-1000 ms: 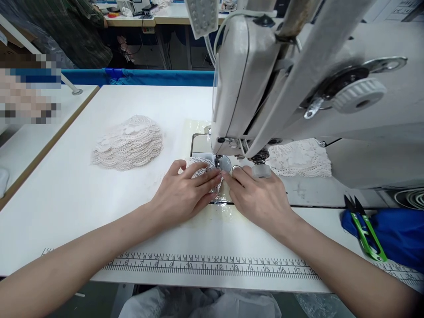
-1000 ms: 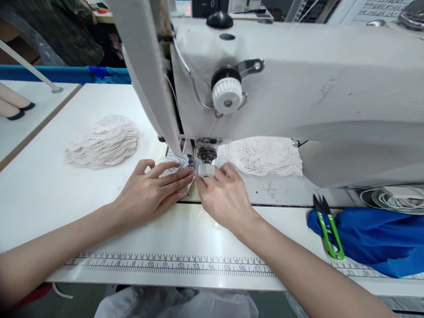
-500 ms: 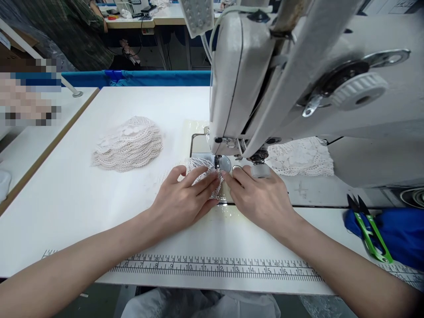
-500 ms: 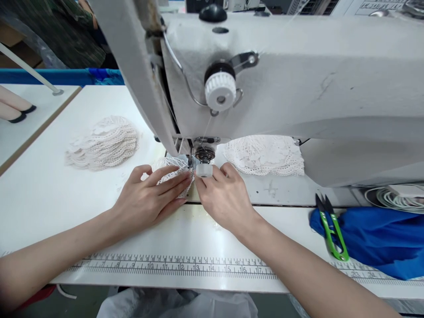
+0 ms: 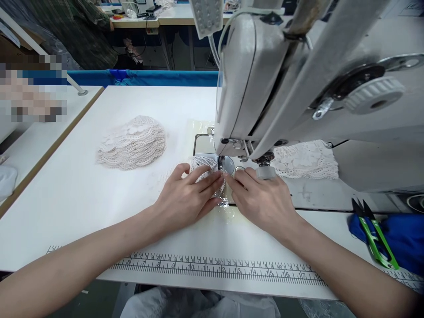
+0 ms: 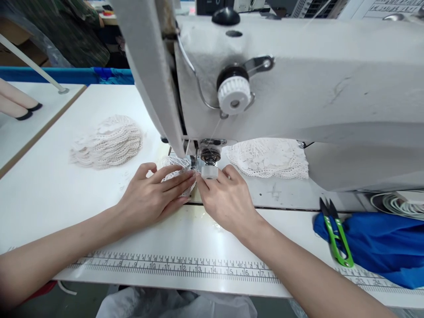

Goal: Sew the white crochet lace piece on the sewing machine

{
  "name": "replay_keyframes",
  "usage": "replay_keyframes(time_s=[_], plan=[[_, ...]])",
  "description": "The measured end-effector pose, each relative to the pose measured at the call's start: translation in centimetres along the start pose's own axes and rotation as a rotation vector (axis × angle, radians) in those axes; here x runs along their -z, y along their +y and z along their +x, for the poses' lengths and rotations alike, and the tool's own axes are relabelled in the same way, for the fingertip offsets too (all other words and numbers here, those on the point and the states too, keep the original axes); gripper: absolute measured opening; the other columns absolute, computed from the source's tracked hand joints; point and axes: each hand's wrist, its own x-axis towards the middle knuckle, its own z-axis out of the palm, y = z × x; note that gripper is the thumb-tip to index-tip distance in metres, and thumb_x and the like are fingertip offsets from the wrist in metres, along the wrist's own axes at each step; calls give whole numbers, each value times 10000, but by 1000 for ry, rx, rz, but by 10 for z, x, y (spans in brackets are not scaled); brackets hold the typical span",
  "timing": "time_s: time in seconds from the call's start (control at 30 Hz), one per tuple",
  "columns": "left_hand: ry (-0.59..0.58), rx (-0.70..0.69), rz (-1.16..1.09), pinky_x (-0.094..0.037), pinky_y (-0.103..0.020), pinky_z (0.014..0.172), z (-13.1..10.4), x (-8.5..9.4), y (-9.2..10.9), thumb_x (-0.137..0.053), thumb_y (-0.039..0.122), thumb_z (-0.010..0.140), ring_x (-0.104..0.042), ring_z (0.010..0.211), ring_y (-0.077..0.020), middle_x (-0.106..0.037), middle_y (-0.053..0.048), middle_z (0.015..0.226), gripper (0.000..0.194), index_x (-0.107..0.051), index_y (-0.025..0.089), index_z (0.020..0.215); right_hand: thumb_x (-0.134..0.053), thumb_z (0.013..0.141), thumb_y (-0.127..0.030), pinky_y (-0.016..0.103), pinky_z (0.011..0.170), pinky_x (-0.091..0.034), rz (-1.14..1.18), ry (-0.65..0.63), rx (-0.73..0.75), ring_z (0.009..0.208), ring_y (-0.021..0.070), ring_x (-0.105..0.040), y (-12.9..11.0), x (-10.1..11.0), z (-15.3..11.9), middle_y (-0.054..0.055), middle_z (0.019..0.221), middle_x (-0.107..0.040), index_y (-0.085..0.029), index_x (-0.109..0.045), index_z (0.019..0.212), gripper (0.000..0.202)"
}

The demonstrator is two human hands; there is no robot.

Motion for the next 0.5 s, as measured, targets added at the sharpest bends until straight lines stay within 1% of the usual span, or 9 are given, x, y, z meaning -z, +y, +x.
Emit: replay_keyframes(time_s=[0.1, 0.27, 0.37, 0.5], plan=[[-1, 2, -21, -359, -396, 810, 1, -1, -1, -447, 297, 990, -603, 1100, -210, -660, -21, 1231, 316, -611, 188, 1237, -504, 813, -6, 324, 661, -321, -9, -12, 0, 639, 135, -509, 1, 1, 0, 3, 617, -616, -128, -709, 962, 281], [-2, 6, -45, -367, -403, 821, 0, -2, -2, -491, 294, 968, -600, 1107, -228, -661, -30, 1233, 320, -607, 196, 1250, -509, 797, -7, 324, 654, -318, -9, -24, -2, 638, 143, -512, 1, 1, 1, 6, 619, -623, -125, -700, 1012, 311], [27, -4, -30, -373, -395, 816, 0, -2, -2, -521, 279, 954, -613, 1083, -222, -681, -28, 1198, 289, -631, 199, 1210, -509, 795, -12, 321, 647, -307, -13, -28, -6, 655, 147, -516, 1, 1, 1, 8, 619, -628, -128, -700, 1023, 319], [74, -25, 7, -405, -372, 822, -1, -1, -3, -499, 272, 967, -637, 1045, -183, -714, -10, 1127, 231, -659, 199, 1118, -513, 805, -21, 318, 644, -297, -11, -22, -11, 663, 145, -523, 1, 0, 2, 4, 615, -631, -135, -701, 1021, 309]])
